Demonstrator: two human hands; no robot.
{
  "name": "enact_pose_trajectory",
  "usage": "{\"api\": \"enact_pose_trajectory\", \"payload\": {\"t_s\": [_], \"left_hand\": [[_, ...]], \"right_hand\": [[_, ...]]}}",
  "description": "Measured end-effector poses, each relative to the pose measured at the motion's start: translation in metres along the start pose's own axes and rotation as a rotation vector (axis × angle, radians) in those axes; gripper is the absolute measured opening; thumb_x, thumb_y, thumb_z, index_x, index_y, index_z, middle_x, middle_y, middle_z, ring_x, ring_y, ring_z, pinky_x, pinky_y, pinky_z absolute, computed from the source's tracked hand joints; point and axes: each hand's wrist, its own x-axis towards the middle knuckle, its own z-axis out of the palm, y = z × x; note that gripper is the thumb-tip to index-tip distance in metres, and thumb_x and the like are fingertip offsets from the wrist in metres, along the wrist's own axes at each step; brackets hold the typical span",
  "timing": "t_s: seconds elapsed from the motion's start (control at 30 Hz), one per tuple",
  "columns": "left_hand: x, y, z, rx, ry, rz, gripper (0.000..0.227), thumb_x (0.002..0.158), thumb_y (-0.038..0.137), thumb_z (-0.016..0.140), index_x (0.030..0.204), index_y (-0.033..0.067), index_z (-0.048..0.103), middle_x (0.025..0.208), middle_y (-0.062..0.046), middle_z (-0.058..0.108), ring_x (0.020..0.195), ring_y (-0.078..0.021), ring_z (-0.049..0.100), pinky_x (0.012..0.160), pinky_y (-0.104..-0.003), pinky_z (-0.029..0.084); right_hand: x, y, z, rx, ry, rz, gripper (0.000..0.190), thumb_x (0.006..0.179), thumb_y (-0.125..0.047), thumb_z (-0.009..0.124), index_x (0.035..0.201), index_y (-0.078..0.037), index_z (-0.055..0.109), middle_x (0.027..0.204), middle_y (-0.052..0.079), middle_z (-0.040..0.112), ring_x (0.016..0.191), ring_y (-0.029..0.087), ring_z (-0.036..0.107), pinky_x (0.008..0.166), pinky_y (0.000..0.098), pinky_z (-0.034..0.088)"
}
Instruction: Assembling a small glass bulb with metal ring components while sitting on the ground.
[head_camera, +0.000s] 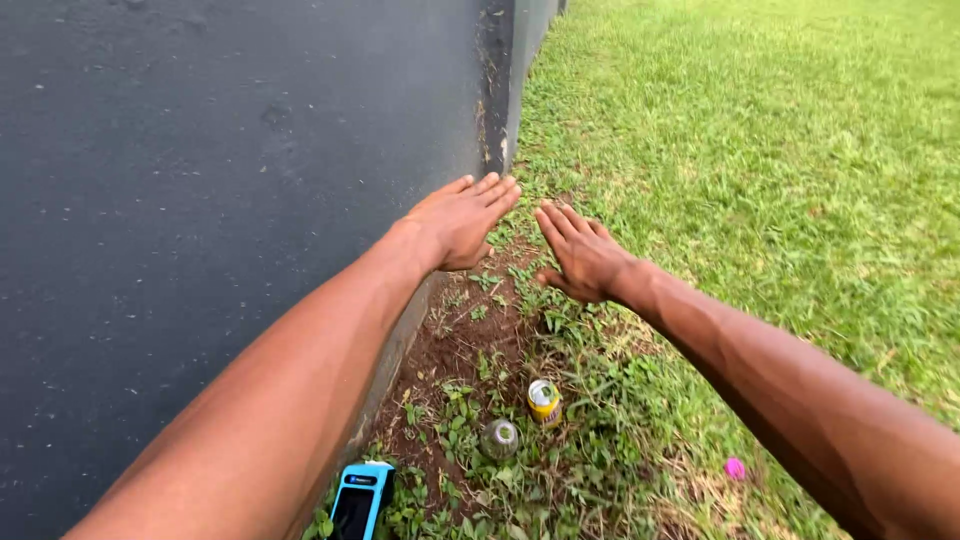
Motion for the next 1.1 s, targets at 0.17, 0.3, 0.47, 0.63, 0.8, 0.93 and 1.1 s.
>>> {"api": "enact_pose_trajectory", "payload": {"t_s": [0.17,0.3,0.47,0.63,0.8,0.93,1.1], "left_hand": [[-0.023,-0.026,0.008,-0.092,-0.024,-0.042,0.088,0.095,0.033,0.061,0.161,0.0127,0.007,0.17,-0.006,0.009,0.155,-0.021,0.008,0.125,-0.041,0.007],[-0.044,-0.045,0.015,-0.111,-0.106,-0.048,0.088,0.095,0.039,0.062,0.162,0.0196,0.007,0.172,0.001,0.007,0.158,-0.0176,0.006,0.127,-0.045,0.006],[-0.05,-0.051,-0.009,-0.227,-0.074,-0.064,0.095,0.092,0.053,0.062,0.162,0.021,0.007,0.171,0.0,0.009,0.157,-0.0217,0.007,0.126,-0.045,0.011],[-0.058,-0.032,-0.031,-0.315,-0.124,-0.234,0.1,0.087,0.059,0.065,0.162,0.0296,0.006,0.171,0.005,0.006,0.157,-0.0189,0.006,0.126,-0.047,0.009],[-0.066,-0.039,-0.022,-0.292,0.06,0.043,0.108,0.082,0.063,0.072,0.162,0.0234,0.011,0.17,-0.003,0.019,0.156,-0.0265,0.017,0.124,-0.047,0.019],[-0.086,-0.03,-0.047,-0.282,-0.016,-0.065,0.116,0.079,0.062,0.075,0.164,0.0245,0.004,0.168,-0.007,0.022,0.155,-0.0247,0.02,0.124,-0.047,0.019],[-0.094,-0.03,-0.045,-0.261,-0.005,-0.044,0.121,0.08,0.059,0.074,0.163,0.0216,-0.005,0.155,-0.014,0.045,0.144,-0.0281,0.041,0.117,-0.049,0.031]], "right_hand": [[-0.001,0.014,0.009,0.03,-0.033,-0.016,0.094,0.099,-0.059,0.046,0.159,0.0,0.004,0.167,0.021,0.009,0.154,0.038,0.013,0.122,0.0531,0.018],[-0.022,0.021,0.0,-0.035,-0.062,-0.029,0.095,0.097,-0.06,0.045,0.16,-0.001,0.004,0.169,0.019,0.009,0.155,0.036,0.014,0.122,0.0497,0.02],[-0.044,0.018,-0.039,-0.09,-0.025,-0.043,0.091,0.099,-0.063,0.036,0.161,-0.005,0.002,0.17,0.016,0.007,0.155,0.034,0.011,0.122,0.0506,0.016],[-0.052,0.013,-0.046,-0.1,-0.011,-0.067,0.092,0.099,-0.066,0.033,0.161,-0.006,0.002,0.17,0.015,0.007,0.155,0.034,0.011,0.122,0.0517,0.016],[-0.049,-0.002,-0.053,-0.074,0.036,-0.096,0.1,0.094,-0.069,0.039,0.161,-0.004,0.003,0.169,0.019,0.007,0.154,0.036,0.015,0.121,0.0526,0.02],[-0.042,-0.029,-0.07,-0.037,-0.01,-0.061,0.104,0.092,-0.071,0.041,0.16,-0.004,-0.001,0.169,0.02,0.004,0.153,0.037,0.013,0.12,0.0555,0.019],[-0.044,-0.042,-0.072,-0.003,-0.148,-0.013,0.106,0.092,-0.075,0.032,0.161,-0.006,-0.008,0.169,0.017,0.003,0.155,0.035,0.01,0.12,0.0604,0.017]]}}
